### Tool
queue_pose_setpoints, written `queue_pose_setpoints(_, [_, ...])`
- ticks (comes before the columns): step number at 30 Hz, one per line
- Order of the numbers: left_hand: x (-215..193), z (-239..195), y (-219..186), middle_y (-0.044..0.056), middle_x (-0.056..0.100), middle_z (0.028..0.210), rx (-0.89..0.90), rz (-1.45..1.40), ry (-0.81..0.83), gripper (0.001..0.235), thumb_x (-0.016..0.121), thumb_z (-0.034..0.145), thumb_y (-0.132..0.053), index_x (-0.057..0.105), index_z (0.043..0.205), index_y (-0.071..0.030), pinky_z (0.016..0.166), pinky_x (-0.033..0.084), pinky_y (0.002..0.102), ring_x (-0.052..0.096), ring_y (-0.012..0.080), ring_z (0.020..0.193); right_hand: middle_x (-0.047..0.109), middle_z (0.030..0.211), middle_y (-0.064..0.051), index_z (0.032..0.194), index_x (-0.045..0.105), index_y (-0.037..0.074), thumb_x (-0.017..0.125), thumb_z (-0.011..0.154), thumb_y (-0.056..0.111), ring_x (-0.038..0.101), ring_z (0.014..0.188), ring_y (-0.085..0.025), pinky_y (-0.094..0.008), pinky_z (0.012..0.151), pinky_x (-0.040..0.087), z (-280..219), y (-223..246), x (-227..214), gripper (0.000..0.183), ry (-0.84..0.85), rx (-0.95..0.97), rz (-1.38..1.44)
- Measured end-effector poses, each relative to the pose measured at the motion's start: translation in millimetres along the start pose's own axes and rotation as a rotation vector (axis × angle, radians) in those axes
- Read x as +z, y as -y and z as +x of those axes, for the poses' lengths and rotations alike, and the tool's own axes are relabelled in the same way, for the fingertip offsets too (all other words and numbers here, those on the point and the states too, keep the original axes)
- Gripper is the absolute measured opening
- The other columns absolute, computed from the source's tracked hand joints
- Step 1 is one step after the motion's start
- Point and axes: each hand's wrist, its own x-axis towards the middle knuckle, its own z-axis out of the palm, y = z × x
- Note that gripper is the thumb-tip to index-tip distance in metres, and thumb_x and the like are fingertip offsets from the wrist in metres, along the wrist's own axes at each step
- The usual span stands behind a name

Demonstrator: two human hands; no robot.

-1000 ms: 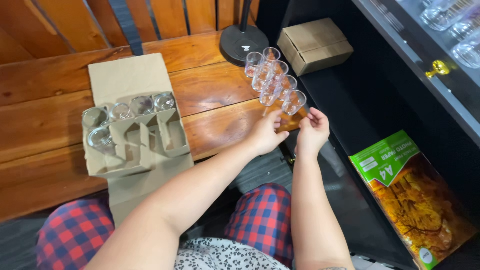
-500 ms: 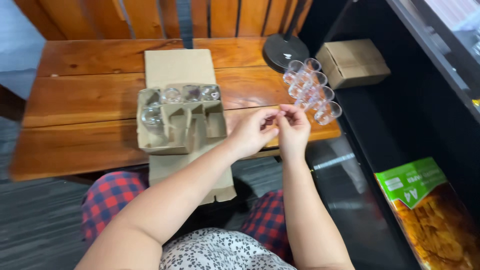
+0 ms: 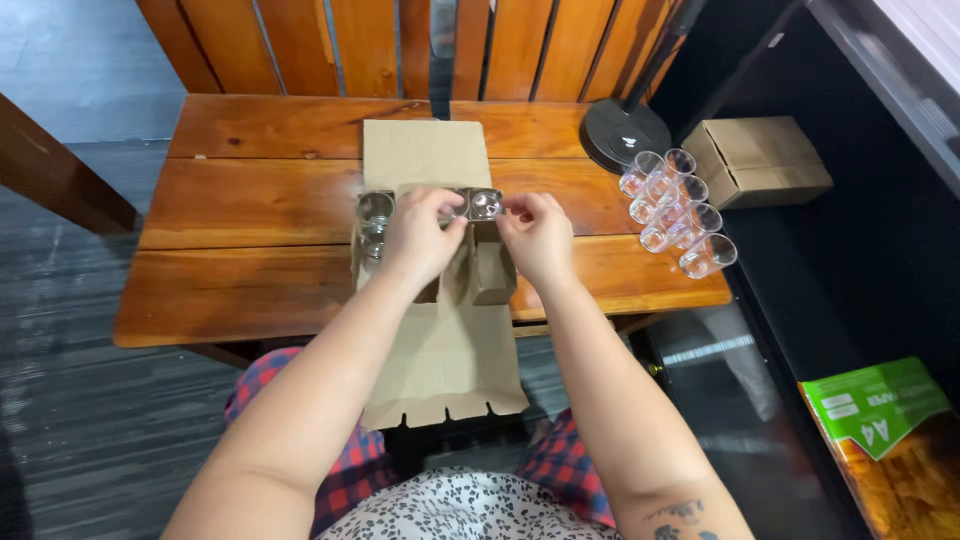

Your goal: The person opens a cardboard box containing small clear glasses and removes them one by one, placing them on a wooden table. The task involves careful handling of fragile items and arranging them in a neat row.

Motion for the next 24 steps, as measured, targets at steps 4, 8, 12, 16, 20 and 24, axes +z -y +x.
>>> queue_pose_setpoints(4, [6.6, 26.0, 40.4, 0.002, 0.065, 0.104, 0.026, 0.168, 0.032, 0.032, 0.08, 0.081, -0.027, 0.077, 0.112, -0.021, 0.094, 0.054, 0.043, 0.065, 0.0294, 0.107, 0.066, 0.096, 0.006, 0.101, 0.078, 0.029, 0.085, 0.078, 0.03, 0.067, 0.095, -0.018, -0.036, 0.086, 0.059, 11.0, 20.9, 11.7, 0.024, 0.052, -0.08, -0.118])
queue_pose_setpoints(8, [8.8, 40.6, 51.0, 0.004, 0.063, 0.117, 0.004, 0.278, 0.181, 0.039, 0.077, 0.083, -0.028, 0.074, 0.121, -0.02, 0.103, 0.047, 0.047, 0.059, 0.0291, 0.12, 0.064, 0.115, 0.005, 0.115, 0.074, 0.029, 0.083, 0.079, 0.036, 0.06, 0.115, -0.021, -0.04, 0.094, 0.059, 25.5, 22.7, 32.6, 0.038, 0.234, -0.1, -0.282])
queue_pose_setpoints(12, [-4.7, 49.4, 44.7, 0.007, 0.064, 0.124, 0.01, 0.302, 0.324, 0.041, 0.071, 0.087, -0.023, 0.073, 0.128, -0.017, 0.108, 0.042, 0.048, 0.056, 0.0293, 0.127, 0.063, 0.123, 0.0, 0.12, 0.074, 0.024, 0.078, 0.081, 0.037, 0.057, 0.121, -0.025, -0.043, 0.099, 0.058, 30.4, 33.8, 32.9, 0.042, 0.385, -0.129, -0.398])
queue_pose_setpoints(16, [-7.5, 60.2, 47.3, 0.007, 0.065, 0.125, 0.024, 0.332, 0.398, 0.043, 0.071, 0.085, -0.025, 0.073, 0.128, -0.018, 0.109, 0.042, 0.05, 0.056, 0.0304, 0.128, 0.064, 0.124, -0.001, 0.121, 0.074, 0.022, 0.078, 0.08, 0.036, 0.058, 0.121, -0.026, -0.044, 0.1, 0.057, 34.9, 41.0, 29.1, 0.043, 0.425, -0.138, -0.413])
queue_pose_setpoints(20, [-8.9, 67.5, 47.1, 0.008, 0.067, 0.122, 0.024, 0.356, 0.447, 0.046, 0.076, 0.079, -0.024, 0.075, 0.125, -0.019, 0.109, 0.042, 0.053, 0.057, 0.0328, 0.127, 0.065, 0.123, -0.002, 0.12, 0.075, 0.021, 0.077, 0.08, 0.036, 0.058, 0.12, -0.027, -0.044, 0.099, 0.056, 34.6, 50.7, 20.6, 0.043, 0.45, -0.167, -0.405])
queue_pose_setpoints(24, [-16.6, 67.0, 38.6, 0.012, 0.067, 0.12, 0.012, 0.33, 0.451, 0.048, 0.079, 0.078, -0.023, 0.074, 0.124, -0.011, 0.109, 0.043, 0.053, 0.058, 0.0353, 0.126, 0.065, 0.123, -0.001, 0.121, 0.074, 0.022, 0.076, 0.08, 0.04, 0.057, 0.117, -0.026, -0.042, 0.099, 0.055, 32.8, 51.4, 20.7, 0.045, 0.434, -0.18, -0.383])
